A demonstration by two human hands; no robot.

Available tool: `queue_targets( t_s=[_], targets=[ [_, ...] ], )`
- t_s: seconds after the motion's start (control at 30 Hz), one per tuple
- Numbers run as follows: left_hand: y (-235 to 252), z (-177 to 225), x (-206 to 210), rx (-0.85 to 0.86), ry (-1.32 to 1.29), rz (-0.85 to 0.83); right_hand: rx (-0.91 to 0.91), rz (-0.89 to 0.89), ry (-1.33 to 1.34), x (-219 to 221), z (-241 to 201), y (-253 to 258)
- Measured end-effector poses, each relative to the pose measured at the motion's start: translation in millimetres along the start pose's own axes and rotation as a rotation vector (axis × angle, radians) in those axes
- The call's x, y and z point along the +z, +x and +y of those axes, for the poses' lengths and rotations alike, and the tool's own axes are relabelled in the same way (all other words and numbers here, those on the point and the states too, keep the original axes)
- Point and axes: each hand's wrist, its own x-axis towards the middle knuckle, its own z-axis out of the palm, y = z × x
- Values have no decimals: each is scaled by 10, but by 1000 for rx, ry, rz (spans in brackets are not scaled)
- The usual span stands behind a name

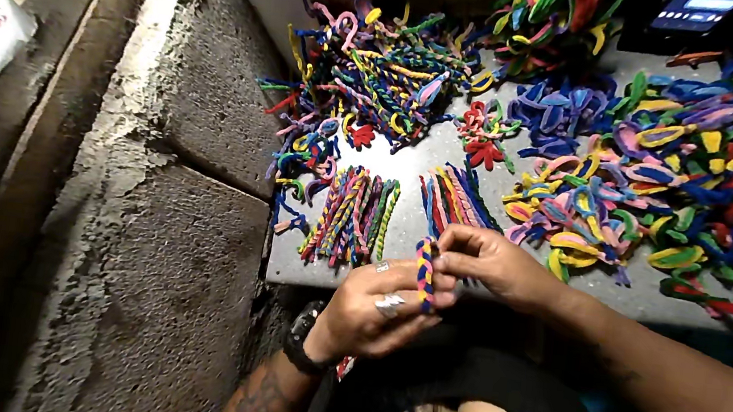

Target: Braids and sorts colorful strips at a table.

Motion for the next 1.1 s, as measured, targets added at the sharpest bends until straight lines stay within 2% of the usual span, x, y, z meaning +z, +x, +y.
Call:
queue_targets(
  t_s=[0.07,0.13,0.3,0.47,0.63,0.7,0.77,0.83,0.9,0.97,1.0,1.1],
  targets=[
    [-43,35,-86,-207,-418,1,-28,15,115,-130,-10,42],
    [-110,14,-211,-347,-588,-49,-57,-40,256,-230,-42,49],
    [-292,0,-400,-434,-507,-166,-59,-166,430,-321,-60,89],
    [-435,15,-479,-473,-331,-235,1,-192,397,-307,-85,227],
    [-545,79,-656,-504,-173,-81,65,-276,191,-343,-132,417],
    [-593,91,-712,-499,-151,-11,88,-274,-19,-341,-137,525],
    [-613,87,-707,-515,-105,-35,58,-301,-337,-340,-151,674],
    [-631,59,-623,-635,89,-71,-82,-265,-707,-271,-256,825],
    [-671,-16,-527,-838,241,28,-310,-191,-904,-151,-384,958],
    [-710,-84,-523,-958,185,229,-465,-160,-940,10,-505,1091],
    [-714,-86,-533,-978,134,318,-475,-158,-941,74,-553,1165],
    [-684,-47,-518,-999,84,395,-328,-168,-909,124,-606,1408]
  ],
)
